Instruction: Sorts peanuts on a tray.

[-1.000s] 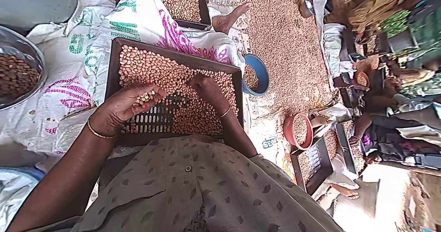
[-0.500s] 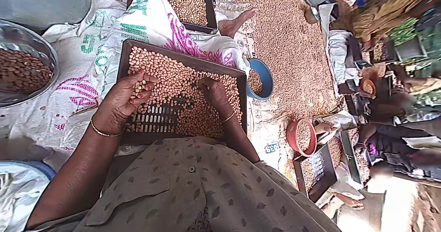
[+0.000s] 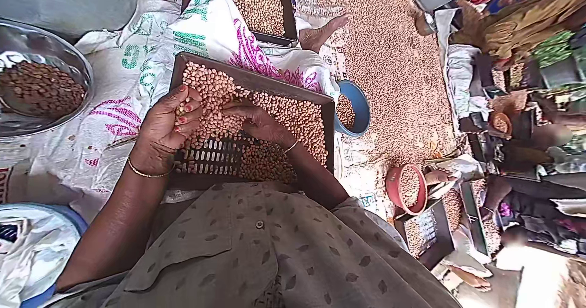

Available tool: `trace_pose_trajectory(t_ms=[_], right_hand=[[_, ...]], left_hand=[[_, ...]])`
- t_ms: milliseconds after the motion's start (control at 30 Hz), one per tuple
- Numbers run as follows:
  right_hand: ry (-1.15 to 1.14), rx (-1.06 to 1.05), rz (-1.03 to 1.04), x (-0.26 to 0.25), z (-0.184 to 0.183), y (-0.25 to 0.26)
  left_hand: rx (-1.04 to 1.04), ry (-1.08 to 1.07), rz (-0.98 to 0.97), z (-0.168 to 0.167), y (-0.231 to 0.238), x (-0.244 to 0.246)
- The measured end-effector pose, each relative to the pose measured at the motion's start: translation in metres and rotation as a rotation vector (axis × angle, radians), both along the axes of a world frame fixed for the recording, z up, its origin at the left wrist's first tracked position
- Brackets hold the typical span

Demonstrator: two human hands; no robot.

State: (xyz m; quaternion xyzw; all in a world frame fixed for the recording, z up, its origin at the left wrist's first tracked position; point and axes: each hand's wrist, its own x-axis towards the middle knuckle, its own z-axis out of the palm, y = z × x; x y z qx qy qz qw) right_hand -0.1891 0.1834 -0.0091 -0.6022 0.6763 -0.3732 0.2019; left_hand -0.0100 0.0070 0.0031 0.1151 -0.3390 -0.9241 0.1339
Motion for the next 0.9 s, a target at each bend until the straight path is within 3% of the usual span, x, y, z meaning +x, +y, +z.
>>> trace_pose_trajectory(t_ms=[67, 167, 267, 400, 567, 667, 767, 900], right_hand=[[-0.209, -0.011, -0.062, -0.007, 0.013, 0.018], [-0.233, -0.124, -0.338, -0.031, 0.005, 0.042], [-0.24, -0.028, -0.477, -0.022, 0.014, 0.048], [-0.15, 0.027, -0.376, 0.015, 0.018, 0.032], [0.384, 0.144, -0.231, 0.046, 0.003, 0.003], [0.496, 0.175, -0.23, 0.055, -0.008, -0.002], [0.469, 0.098, -0.257, 0.054, -0.014, 0.002], [0.127, 0.049, -0.342, 0.042, -0.011, 0.009]], left_hand=[[0.007, 0.031, 0.013, -0.001, -0.002, 0.001], [0.004, 0.043, 0.036, 0.0, -0.003, 0.001], [0.0, 0.028, 0.05, 0.001, -0.003, 0.001], [-0.012, 0.023, 0.049, 0.003, -0.002, 0.0], [-0.002, 0.011, 0.015, 0.001, -0.003, 0.001], [-0.011, 0.02, -0.012, -0.001, -0.004, 0.001], [-0.011, 0.032, -0.014, -0.002, -0.005, 0.001], [-0.009, 0.011, -0.006, -0.001, -0.005, 0.001]])
